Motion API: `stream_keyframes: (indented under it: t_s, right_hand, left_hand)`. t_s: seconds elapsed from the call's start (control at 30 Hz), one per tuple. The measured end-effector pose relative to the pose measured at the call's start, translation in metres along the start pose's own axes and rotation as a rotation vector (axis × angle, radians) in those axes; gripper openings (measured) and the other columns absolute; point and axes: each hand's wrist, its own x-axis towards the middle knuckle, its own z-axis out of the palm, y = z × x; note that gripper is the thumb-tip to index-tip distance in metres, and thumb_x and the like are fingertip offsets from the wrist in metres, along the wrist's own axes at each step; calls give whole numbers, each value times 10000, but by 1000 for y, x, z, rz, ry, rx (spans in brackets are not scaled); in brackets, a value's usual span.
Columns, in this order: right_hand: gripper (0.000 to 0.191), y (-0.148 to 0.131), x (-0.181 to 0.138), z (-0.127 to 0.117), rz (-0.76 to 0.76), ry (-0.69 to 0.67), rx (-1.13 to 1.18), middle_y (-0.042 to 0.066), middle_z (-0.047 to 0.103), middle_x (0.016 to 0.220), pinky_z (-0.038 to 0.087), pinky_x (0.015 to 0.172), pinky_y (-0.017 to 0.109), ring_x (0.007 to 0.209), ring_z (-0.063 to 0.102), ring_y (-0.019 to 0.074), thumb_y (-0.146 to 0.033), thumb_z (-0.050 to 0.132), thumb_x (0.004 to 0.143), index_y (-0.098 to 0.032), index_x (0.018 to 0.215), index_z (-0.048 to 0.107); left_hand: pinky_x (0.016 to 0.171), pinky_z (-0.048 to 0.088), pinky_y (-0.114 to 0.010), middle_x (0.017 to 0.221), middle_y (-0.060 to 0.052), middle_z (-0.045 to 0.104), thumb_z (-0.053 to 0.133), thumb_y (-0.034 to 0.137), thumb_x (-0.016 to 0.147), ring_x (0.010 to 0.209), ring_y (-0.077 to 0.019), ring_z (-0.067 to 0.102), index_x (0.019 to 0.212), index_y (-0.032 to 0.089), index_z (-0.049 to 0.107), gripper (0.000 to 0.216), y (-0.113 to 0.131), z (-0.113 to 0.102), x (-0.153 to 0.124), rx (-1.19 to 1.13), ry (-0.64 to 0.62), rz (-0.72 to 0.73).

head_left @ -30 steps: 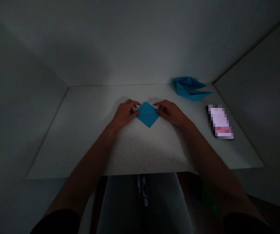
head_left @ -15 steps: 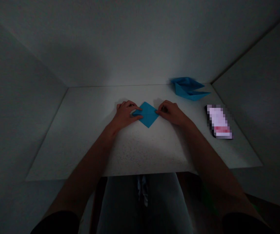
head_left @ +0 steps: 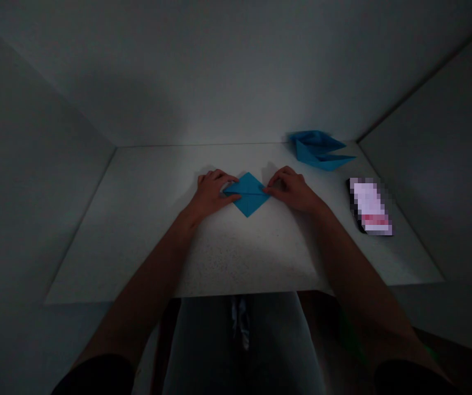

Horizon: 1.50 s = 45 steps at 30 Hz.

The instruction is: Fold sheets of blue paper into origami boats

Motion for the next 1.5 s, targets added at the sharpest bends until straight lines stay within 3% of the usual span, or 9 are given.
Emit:
stream_keyframes:
  t_s: [0.17, 0.33, 0.47, 0.63, 0.87, 1.0, 1.1, 1.33, 1.5]
  right_hand:
    - [392, -3, 0, 1, -59, -101, 162, 62, 652, 1082, 496, 830, 380, 783, 592, 168, -608, 806, 920, -223, 948, 736]
    - [436, -5, 1, 5, -9, -62, 447, 24, 669, 930, 452, 629, 303, 710, 571, 155, -659, 781, 945, -246, 1018, 661]
    - [468, -6, 5, 11, -2, 54, 636, 58, 738, 1151, 563, 732, 318, 888, 686, 183, -667, 849, 884, -261, 975, 636]
    - [450, -5, 11, 16, -6, 184, 758, 51, 741, 1192, 623, 819, 356, 997, 717, 208, -624, 928, 820, -276, 942, 670]
    - [447, 2, 17, 22, -42, 342, 776, 22, 737, 1017, 619, 821, 329, 907, 703, 175, -640, 923, 831, -279, 946, 687]
    - [441, 1, 17, 22, -51, 362, 734, 11, 721, 976, 610, 795, 319, 887, 690, 174, -645, 920, 830, -290, 993, 715]
    - [441, -5, 14, 20, -35, 297, 703, 28, 757, 1021, 610, 830, 347, 926, 700, 195, -656, 902, 841, -284, 1041, 775]
    - [631, -13, 7, 17, -39, 186, 614, 42, 781, 1134, 583, 846, 388, 915, 674, 207, -555, 976, 756, -306, 1308, 798]
    - [403, -11, 7, 12, -31, 200, 503, 19, 725, 888, 549, 778, 371, 824, 632, 205, -604, 889, 851, -280, 1078, 818]
  left_hand:
    - [1132, 381, -526, 1284, -73, 707, 876, 454, 916, 1279, -340, 610, 1268, 310, 748, 401, -2, 2, 0, -14, 19, 14]
    - [1141, 445, -553, 1257, -68, 680, 906, 446, 892, 1190, -306, 678, 1269, 275, 706, 460, -5, 4, 0, -109, 56, 76]
    - [1066, 598, -503, 1373, -85, 587, 913, 473, 890, 1099, -223, 716, 1345, 276, 653, 559, -9, 11, 1, -332, 145, 182]
    - [1069, 670, -476, 1495, -116, 490, 874, 524, 927, 1270, -238, 689, 1344, 284, 658, 527, -11, 18, 2, -518, 241, 245]
    - [1016, 674, -431, 1544, -132, 581, 948, 523, 831, 1180, -226, 739, 1258, 264, 727, 546, -3, 12, 1, -699, 82, 125]
    - [879, 659, -361, 1236, -75, 753, 991, 460, 758, 932, -171, 743, 1210, 247, 737, 561, 0, 10, 3, -769, 12, -3]
    - [828, 629, -322, 1082, -38, 766, 979, 427, 761, 876, -160, 721, 1177, 237, 733, 519, -2, 10, 6, -772, 50, -51]
    - [827, 619, -313, 1216, -67, 770, 908, 430, 841, 923, -158, 726, 1239, 236, 707, 485, -7, 9, 10, -721, 215, -32]
    - [765, 611, -313, 1006, -36, 760, 825, 464, 931, 826, -157, 700, 1091, 231, 732, 298, -4, 4, 9, -587, 212, -29]
